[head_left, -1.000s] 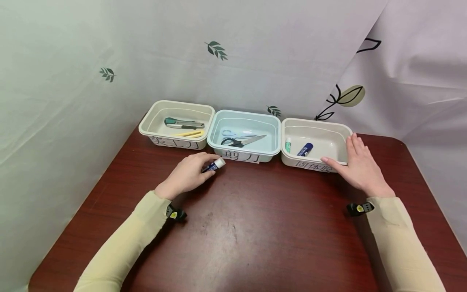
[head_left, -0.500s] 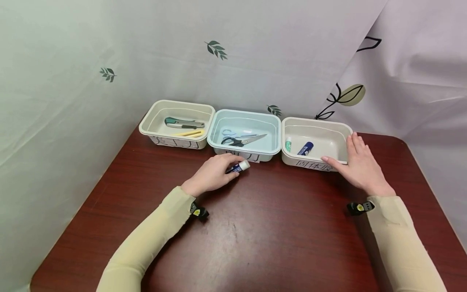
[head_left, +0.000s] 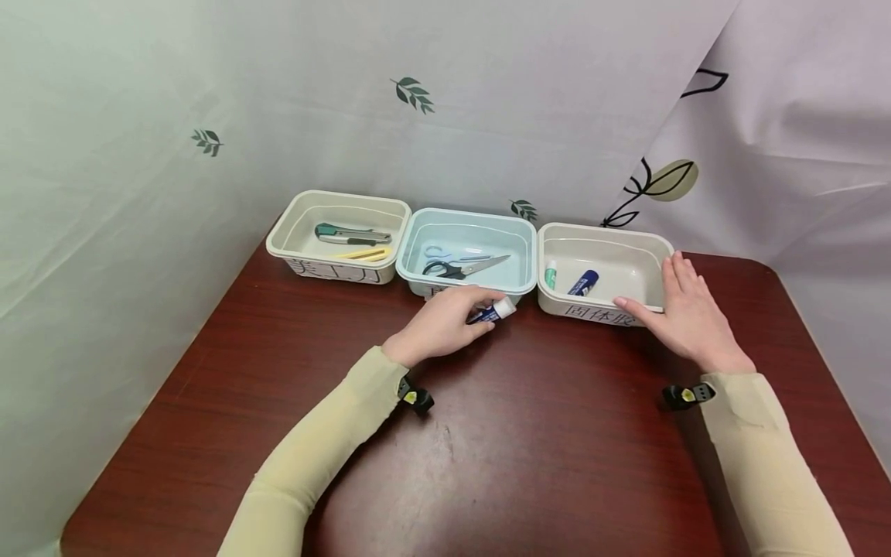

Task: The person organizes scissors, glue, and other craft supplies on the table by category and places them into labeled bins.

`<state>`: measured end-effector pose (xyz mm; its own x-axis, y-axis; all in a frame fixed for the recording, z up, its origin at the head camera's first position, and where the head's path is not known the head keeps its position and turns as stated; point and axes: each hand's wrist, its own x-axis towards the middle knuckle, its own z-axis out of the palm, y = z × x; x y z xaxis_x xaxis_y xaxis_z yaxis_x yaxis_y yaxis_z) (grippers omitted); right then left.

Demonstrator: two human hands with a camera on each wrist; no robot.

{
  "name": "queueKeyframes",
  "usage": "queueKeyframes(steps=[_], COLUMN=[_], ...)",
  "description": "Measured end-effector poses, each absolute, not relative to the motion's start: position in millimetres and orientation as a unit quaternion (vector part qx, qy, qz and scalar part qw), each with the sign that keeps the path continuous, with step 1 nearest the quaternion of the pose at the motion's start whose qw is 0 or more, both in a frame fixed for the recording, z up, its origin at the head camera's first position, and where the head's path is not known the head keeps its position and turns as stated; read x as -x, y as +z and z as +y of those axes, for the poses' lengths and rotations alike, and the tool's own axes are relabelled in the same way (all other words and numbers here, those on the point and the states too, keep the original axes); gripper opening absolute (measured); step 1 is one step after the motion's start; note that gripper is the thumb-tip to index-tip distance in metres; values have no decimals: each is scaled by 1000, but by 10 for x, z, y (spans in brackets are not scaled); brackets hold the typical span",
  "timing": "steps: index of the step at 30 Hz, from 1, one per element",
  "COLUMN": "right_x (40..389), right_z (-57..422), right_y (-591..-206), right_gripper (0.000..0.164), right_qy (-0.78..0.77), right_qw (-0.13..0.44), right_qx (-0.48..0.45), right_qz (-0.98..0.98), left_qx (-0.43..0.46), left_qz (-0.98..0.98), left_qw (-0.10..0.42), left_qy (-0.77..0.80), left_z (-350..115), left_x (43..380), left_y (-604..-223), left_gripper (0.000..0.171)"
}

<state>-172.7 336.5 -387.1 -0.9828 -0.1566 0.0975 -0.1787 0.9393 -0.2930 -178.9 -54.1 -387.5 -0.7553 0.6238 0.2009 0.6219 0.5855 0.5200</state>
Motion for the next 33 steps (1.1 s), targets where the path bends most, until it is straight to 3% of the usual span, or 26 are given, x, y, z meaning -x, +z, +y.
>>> queueKeyframes(steps=[21,33], right_x=[1715,1704], right_z=[3384,3374], right_y=[-3877,-3869], right_gripper=[108,108], right_qy=[156,157], right_qw=[39,45], right_qx=[-83,-84], right_qz=[-983,-983], left_qx=[-356,-331], left_qz=[851,857], left_qw=[37,14], left_qy=[383,396], left_z=[70,378], left_x=[1794,2133], left_y=[-3728,-3384], left_gripper=[47,50])
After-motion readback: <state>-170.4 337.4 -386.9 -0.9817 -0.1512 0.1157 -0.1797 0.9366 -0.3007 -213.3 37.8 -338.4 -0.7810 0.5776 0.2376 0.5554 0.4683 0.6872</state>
